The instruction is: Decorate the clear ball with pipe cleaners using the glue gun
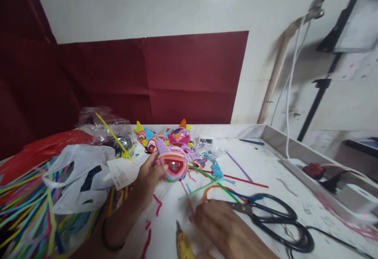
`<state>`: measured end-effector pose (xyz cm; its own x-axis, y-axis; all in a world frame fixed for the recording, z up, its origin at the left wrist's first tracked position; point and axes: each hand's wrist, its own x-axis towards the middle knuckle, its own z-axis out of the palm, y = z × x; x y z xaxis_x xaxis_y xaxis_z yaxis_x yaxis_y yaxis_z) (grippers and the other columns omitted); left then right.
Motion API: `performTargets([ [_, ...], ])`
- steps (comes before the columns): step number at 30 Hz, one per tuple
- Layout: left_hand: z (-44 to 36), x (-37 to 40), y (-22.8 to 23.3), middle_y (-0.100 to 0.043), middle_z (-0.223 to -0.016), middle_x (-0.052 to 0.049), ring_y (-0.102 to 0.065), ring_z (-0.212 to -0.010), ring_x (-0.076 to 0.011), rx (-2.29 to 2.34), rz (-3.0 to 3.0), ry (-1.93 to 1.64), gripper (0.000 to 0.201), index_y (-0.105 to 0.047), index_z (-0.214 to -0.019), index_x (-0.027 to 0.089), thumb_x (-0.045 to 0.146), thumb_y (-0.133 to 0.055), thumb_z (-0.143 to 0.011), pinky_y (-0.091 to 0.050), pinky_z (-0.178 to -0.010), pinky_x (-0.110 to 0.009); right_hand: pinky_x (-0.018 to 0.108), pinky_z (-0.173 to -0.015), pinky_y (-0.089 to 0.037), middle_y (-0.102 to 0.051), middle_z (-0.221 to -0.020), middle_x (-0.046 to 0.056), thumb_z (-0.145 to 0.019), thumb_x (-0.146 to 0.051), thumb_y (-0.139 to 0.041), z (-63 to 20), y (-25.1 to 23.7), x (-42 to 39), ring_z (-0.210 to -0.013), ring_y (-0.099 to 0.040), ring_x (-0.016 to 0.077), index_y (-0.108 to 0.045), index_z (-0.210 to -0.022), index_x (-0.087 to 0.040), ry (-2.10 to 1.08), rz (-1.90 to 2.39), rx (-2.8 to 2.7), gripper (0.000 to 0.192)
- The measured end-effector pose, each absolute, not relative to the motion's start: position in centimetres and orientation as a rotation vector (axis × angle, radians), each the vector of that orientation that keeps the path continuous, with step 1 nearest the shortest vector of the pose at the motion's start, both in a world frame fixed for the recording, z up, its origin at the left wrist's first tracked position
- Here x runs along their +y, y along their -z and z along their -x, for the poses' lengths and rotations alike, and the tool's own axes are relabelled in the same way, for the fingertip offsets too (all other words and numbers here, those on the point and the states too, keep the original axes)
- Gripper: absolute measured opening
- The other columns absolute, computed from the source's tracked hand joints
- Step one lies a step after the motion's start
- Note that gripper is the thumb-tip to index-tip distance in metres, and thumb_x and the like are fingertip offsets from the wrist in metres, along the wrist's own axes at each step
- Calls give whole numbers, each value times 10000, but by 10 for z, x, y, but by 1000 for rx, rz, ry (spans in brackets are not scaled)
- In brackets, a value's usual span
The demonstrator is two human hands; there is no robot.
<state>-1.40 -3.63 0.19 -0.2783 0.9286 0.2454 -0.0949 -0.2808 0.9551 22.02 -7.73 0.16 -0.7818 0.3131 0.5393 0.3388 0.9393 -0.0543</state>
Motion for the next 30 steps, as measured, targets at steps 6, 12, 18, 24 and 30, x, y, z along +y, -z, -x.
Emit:
performTargets([
  [6, 12, -36, 6, -687, -1268, -135, -631, -1174, -315, 1175, -1239, -1626, 690, -603, -1282, 125, 375, -716, -649, -499, -986, -368, 423, -768, -564, -647, -1043, 153, -969, -135, -441, -185, -28, -56, -912, -615, 269, -545, -1295, -140, 267, 540, -2262, 342],
  [12, 9, -39, 7, -707, -1215, -131, -609, -1206, -342, 1237, -1255, -1681, 670, -628, -1279, 138, 309, -721, -637, -502, -999, -405, 418, -700, -486, -629, -1005, 152, -969, -124, -448, -174, -30, -46, -843, -518, 261, -548, -1288, -85, 350, 510, -2294, 336],
  [18, 6, -46, -3, -704, -1211, -130, -584, -1233, -357, 1325, -1305, -1658, 617, -666, -1206, 143, 260, -720, -603, -499, -1002, -418, 404, -713, -395, -650, -979, 134, -991, -114, -407, -176, -30, -44, -842, -489, 262, -598, -1256, -73, 477, 520, -2347, 329],
  [24, 4, -46, -4, -711, -1181, -114, -573, -1242, -353, 1326, -1313, -1653, 594, -677, -1179, 155, 234, -711, -591, -498, -995, -406, 413, -721, -335, -669, -945, 98, -995, -69, -381, -181, -38, -38, -796, -491, 238, -631, -1177, -65, 633, 407, -2412, 309],
  [30, 4, -45, -1, -707, -1167, -112, -560, -1256, -343, 1321, -1330, -1636, 563, -678, -1150, 153, 238, -695, -594, -492, -1004, -403, 412, -719, -342, -692, -975, 101, -1048, -114, -316, -187, -47, -30, -813, -522, 236, -647, -1134, -79, 787, 253, -2462, 344],
])
